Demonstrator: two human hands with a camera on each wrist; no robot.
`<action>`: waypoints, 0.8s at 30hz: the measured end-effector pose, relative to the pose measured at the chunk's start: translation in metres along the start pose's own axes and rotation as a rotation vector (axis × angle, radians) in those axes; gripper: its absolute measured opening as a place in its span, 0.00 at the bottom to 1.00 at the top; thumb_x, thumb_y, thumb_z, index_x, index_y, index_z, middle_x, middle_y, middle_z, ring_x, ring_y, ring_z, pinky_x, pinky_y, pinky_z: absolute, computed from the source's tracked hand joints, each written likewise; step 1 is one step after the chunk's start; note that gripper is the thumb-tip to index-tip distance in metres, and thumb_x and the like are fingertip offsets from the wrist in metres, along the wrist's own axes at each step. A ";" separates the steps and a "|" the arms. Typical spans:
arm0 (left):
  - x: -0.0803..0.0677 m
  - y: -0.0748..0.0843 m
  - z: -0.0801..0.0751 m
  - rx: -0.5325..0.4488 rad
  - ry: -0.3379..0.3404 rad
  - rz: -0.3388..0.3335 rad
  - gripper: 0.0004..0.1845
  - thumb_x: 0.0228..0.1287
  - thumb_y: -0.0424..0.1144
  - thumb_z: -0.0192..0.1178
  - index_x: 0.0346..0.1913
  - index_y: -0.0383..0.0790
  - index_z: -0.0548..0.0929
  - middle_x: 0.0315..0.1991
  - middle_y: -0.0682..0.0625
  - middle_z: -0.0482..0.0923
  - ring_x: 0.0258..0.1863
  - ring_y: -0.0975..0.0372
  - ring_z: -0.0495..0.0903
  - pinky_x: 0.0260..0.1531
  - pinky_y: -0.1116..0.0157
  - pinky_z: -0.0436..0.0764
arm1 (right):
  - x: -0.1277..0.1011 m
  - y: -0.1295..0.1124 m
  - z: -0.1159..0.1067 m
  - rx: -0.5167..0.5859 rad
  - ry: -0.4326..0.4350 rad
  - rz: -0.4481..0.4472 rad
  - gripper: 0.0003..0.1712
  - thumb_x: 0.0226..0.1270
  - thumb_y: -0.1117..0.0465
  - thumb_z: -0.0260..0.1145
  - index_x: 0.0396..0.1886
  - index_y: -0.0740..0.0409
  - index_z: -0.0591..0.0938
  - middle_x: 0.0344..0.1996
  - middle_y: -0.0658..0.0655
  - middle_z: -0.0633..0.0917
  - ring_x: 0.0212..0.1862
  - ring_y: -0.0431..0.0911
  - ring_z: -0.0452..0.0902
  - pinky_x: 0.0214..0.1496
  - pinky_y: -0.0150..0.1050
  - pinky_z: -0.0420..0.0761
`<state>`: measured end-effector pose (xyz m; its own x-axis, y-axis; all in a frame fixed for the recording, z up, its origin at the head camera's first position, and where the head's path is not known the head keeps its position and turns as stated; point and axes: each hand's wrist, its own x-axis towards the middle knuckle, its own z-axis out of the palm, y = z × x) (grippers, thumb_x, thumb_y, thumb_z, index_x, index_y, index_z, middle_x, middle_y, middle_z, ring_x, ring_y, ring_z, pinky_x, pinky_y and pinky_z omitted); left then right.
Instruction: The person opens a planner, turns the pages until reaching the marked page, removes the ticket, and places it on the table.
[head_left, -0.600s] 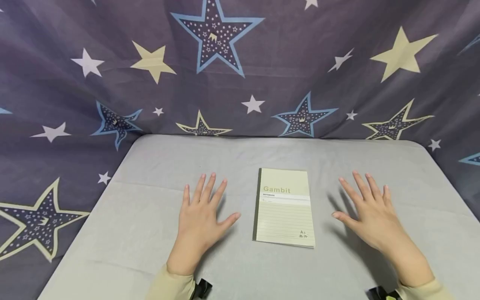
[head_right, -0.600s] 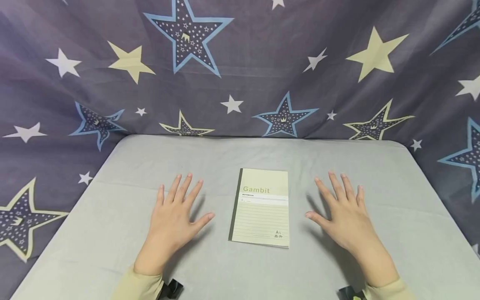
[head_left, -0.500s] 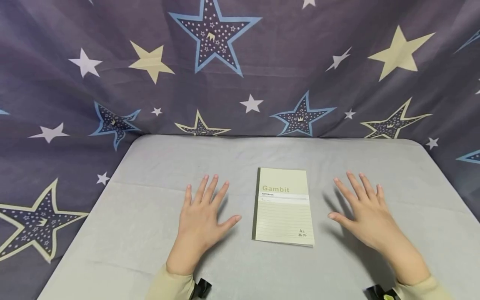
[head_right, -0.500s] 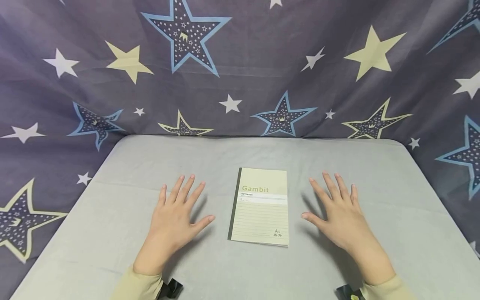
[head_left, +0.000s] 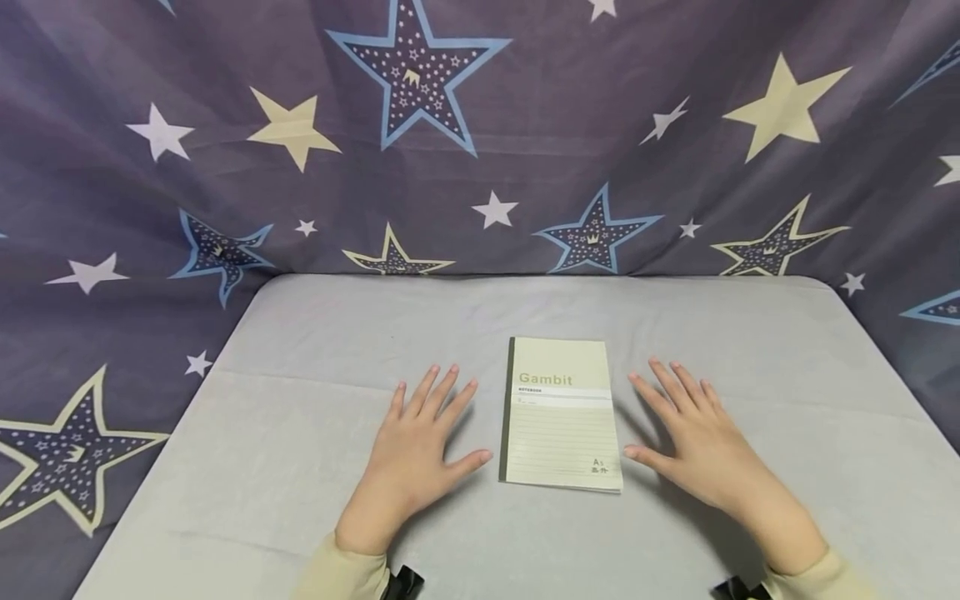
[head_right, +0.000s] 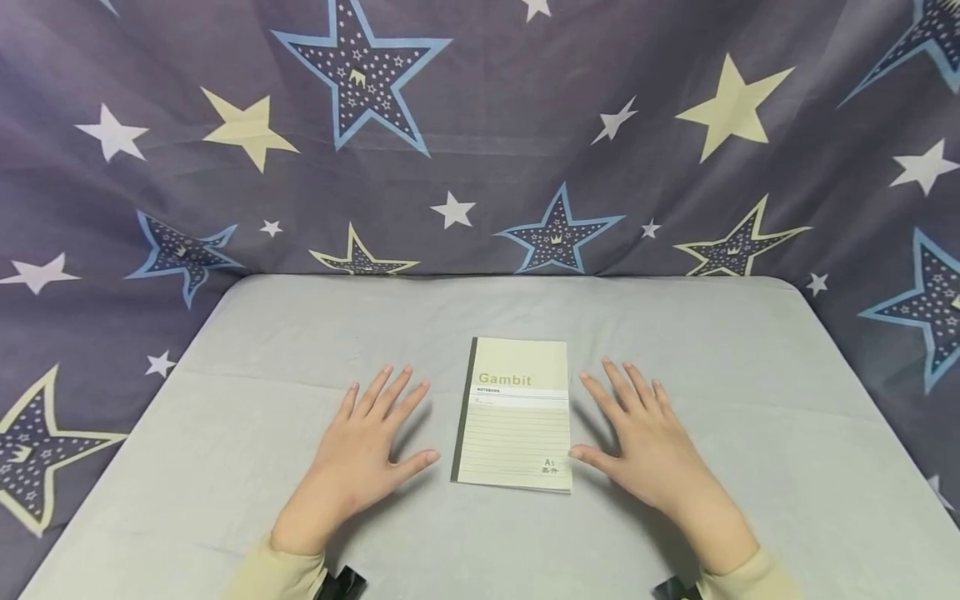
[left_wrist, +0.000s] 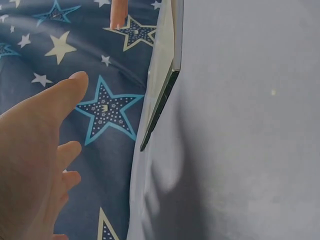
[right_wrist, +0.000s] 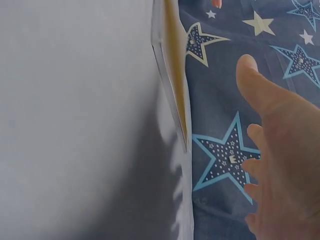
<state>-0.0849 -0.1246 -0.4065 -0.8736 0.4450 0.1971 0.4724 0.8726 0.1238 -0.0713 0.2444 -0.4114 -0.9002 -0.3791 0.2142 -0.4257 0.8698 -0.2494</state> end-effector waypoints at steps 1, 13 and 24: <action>0.000 0.000 0.000 -0.003 -0.001 0.005 0.45 0.60 0.72 0.54 0.76 0.53 0.64 0.77 0.49 0.55 0.77 0.52 0.48 0.71 0.41 0.50 | 0.000 -0.001 0.001 0.001 -0.008 -0.002 0.53 0.60 0.35 0.68 0.79 0.49 0.58 0.78 0.60 0.52 0.77 0.61 0.43 0.76 0.61 0.39; -0.002 0.004 0.004 -0.061 -0.108 0.048 0.47 0.60 0.72 0.55 0.78 0.54 0.59 0.78 0.49 0.52 0.78 0.53 0.46 0.72 0.42 0.50 | -0.002 -0.014 0.008 0.029 -0.096 -0.022 0.53 0.57 0.29 0.66 0.76 0.50 0.64 0.75 0.61 0.62 0.74 0.63 0.55 0.70 0.68 0.56; -0.003 0.004 0.003 -0.065 -0.131 0.033 0.46 0.60 0.70 0.57 0.77 0.52 0.62 0.77 0.50 0.54 0.77 0.54 0.47 0.72 0.42 0.51 | -0.005 -0.023 0.014 0.096 -0.140 -0.062 0.56 0.51 0.28 0.70 0.74 0.53 0.67 0.72 0.64 0.65 0.69 0.63 0.63 0.68 0.64 0.63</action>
<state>-0.0808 -0.1214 -0.4090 -0.8634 0.4991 0.0744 0.5038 0.8442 0.1830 -0.0587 0.2218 -0.4200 -0.8731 -0.4772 0.1000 -0.4815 0.8117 -0.3306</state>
